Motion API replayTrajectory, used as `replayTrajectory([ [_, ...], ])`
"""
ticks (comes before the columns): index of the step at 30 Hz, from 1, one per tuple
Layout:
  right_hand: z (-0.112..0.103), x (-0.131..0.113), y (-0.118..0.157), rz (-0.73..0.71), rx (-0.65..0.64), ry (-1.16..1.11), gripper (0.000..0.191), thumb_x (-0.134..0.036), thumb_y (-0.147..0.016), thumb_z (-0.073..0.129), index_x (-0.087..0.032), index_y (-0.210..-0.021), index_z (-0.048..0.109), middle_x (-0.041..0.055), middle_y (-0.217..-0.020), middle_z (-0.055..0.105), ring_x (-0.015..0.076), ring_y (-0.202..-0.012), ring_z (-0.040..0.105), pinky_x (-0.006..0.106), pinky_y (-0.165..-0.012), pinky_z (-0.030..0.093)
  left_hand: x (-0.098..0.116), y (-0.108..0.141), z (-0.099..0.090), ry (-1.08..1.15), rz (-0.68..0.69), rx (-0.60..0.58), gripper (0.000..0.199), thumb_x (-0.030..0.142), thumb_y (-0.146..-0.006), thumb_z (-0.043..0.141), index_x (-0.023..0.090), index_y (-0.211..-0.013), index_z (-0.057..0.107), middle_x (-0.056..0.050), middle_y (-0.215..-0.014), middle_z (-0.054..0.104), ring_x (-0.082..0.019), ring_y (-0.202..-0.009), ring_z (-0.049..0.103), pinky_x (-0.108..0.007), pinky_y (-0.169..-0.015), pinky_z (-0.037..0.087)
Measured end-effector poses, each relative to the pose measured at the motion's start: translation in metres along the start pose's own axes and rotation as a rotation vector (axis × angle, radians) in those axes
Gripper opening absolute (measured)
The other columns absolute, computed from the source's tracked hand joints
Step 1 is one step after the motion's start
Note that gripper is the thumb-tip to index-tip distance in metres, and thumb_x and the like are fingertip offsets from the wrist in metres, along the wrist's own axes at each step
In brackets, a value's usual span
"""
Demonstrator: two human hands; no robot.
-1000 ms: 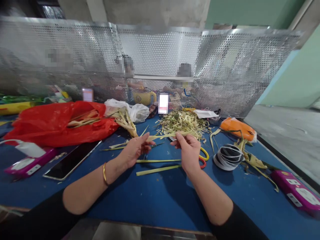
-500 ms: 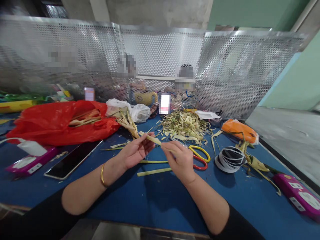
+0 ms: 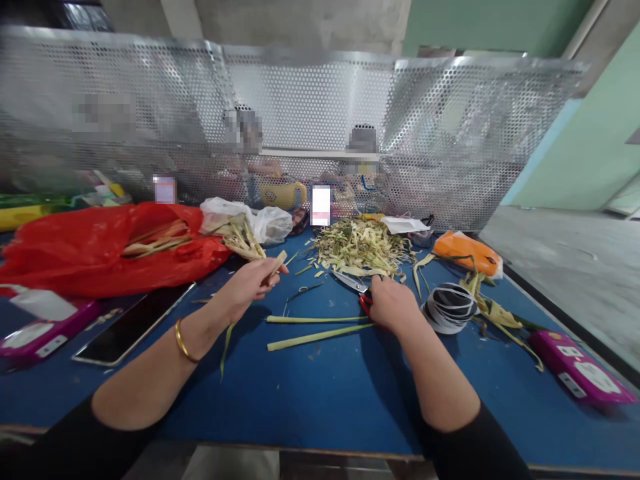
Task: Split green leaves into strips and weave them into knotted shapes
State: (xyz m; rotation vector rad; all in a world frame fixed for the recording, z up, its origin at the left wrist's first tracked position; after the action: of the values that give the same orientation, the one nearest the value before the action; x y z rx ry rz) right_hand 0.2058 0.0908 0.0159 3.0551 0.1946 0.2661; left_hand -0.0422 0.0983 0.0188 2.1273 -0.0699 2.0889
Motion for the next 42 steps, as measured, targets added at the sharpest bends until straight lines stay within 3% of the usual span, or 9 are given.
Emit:
replayTrajectory([
  [3, 0.004, 0.003, -0.002, -0.027, -0.02, -0.019, 0.044, -0.017, -0.077, 0.052, -0.01, -0.12, 0.051, 0.0205, -0.106, 0.066, 0.0311, -0.097, 0.064, 0.033, -0.071, 0.043, -0.009, -0.001, 0.008, -0.073, -0.05, -0.075, 0.031, 0.042, -0.085, 0.054, 0.013, -0.075, 0.06, 0.006, -0.052, 0.039, -0.002, -0.038, 0.021, -0.016, -0.037, 0.011],
  [9, 0.003, 0.006, -0.004, -0.051, -0.041, -0.06, 0.061, -0.024, -0.073, 0.057, -0.012, -0.131, 0.047, 0.0209, -0.111, 0.065, 0.0335, -0.098, 0.063, 0.033, -0.069, 0.041, -0.014, -0.001, 0.014, 0.047, -0.108, -0.181, 0.032, 0.044, -0.083, 0.055, 0.013, -0.085, 0.064, 0.006, -0.056, 0.042, -0.002, -0.038, 0.017, -0.018, -0.038, 0.008],
  [18, -0.001, 0.005, -0.007, -0.058, 0.005, -0.185, 0.055, -0.026, -0.075, 0.053, -0.02, -0.13, 0.053, 0.0138, -0.111, 0.069, 0.0306, -0.097, 0.065, 0.031, -0.069, 0.042, -0.013, -0.002, 0.012, 0.127, -0.105, -0.152, 0.026, 0.04, -0.079, 0.061, 0.014, -0.081, 0.064, 0.006, -0.057, 0.043, -0.002, -0.039, 0.023, -0.017, -0.038, 0.011],
  [22, -0.005, 0.005, -0.009, -0.078, 0.123, -0.175, 0.058, -0.022, -0.073, 0.057, -0.02, -0.131, 0.053, 0.0135, -0.11, 0.069, 0.0285, -0.095, 0.065, 0.029, -0.07, 0.043, -0.017, -0.004, 0.011, 0.159, -0.128, -0.13, 0.024, 0.036, -0.075, 0.067, 0.013, -0.082, 0.066, 0.005, -0.059, 0.045, -0.002, -0.041, 0.029, -0.017, -0.038, 0.014],
  [28, -0.022, 0.02, -0.006, 0.074, 0.359, -0.348, 0.048, -0.036, -0.08, 0.055, -0.022, -0.125, 0.057, 0.0105, -0.102, 0.071, 0.0285, -0.087, 0.067, 0.031, -0.066, 0.045, -0.012, -0.006, 0.011, 0.134, -0.048, -0.15, 0.033, 0.043, -0.078, 0.063, 0.013, -0.089, 0.068, 0.003, -0.065, 0.046, -0.003, -0.044, 0.031, -0.018, -0.039, 0.016],
  [31, -0.024, 0.023, -0.007, 0.065, 0.44, -0.537, 0.053, -0.036, -0.075, 0.06, -0.023, -0.126, 0.056, 0.0085, -0.103, 0.07, 0.0264, -0.087, 0.066, 0.032, -0.069, 0.047, -0.011, -0.006, 0.01, 0.021, -0.026, -0.104, 0.03, 0.042, -0.081, 0.058, 0.014, -0.086, 0.067, 0.003, -0.063, 0.05, -0.004, -0.043, 0.033, -0.019, -0.039, 0.018],
  [36, -0.011, 0.012, -0.015, -0.062, 0.381, -0.969, 0.06, -0.041, -0.067, 0.068, -0.018, -0.122, 0.059, 0.0046, -0.084, 0.069, 0.0211, -0.075, 0.064, 0.03, -0.064, 0.049, -0.014, -0.006, 0.019, -0.405, 0.087, -0.103, 0.031, 0.042, -0.088, 0.045, 0.018, -0.082, 0.063, 0.003, -0.052, 0.052, -0.011, -0.048, 0.051, -0.021, -0.047, 0.032],
  [39, -0.013, 0.006, -0.014, -0.099, 0.402, -0.997, 0.059, -0.037, -0.069, 0.066, -0.018, -0.124, 0.058, 0.0037, -0.083, 0.068, 0.0192, -0.071, 0.062, 0.03, -0.064, 0.048, -0.017, -0.005, 0.033, -0.609, 0.206, -0.214, 0.03, 0.037, -0.089, 0.042, 0.02, -0.074, 0.06, 0.002, -0.061, 0.058, -0.012, -0.049, 0.053, -0.023, -0.054, 0.037],
  [42, -0.02, 0.001, -0.009, -0.11, 0.412, -0.904, 0.055, -0.03, -0.073, 0.061, -0.019, -0.126, 0.057, 0.0051, -0.093, 0.069, 0.0205, -0.078, 0.062, 0.032, -0.071, 0.048, -0.013, -0.004, 0.038, -0.735, 0.341, -0.226, 0.028, 0.032, -0.089, 0.042, 0.021, -0.07, 0.059, 0.0, -0.068, 0.061, -0.014, -0.058, 0.055, -0.025, -0.06, 0.039],
])
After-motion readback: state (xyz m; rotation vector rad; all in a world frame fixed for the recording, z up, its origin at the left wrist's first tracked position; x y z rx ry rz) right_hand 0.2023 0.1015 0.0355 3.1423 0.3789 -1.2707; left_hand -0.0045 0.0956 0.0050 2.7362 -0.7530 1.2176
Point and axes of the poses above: each hand's wrist, its own y-axis away from the middle knuckle, its own z-axis out of the palm, x = y × z, the point moved 8 cm from there along -y, towards the middle knuckle
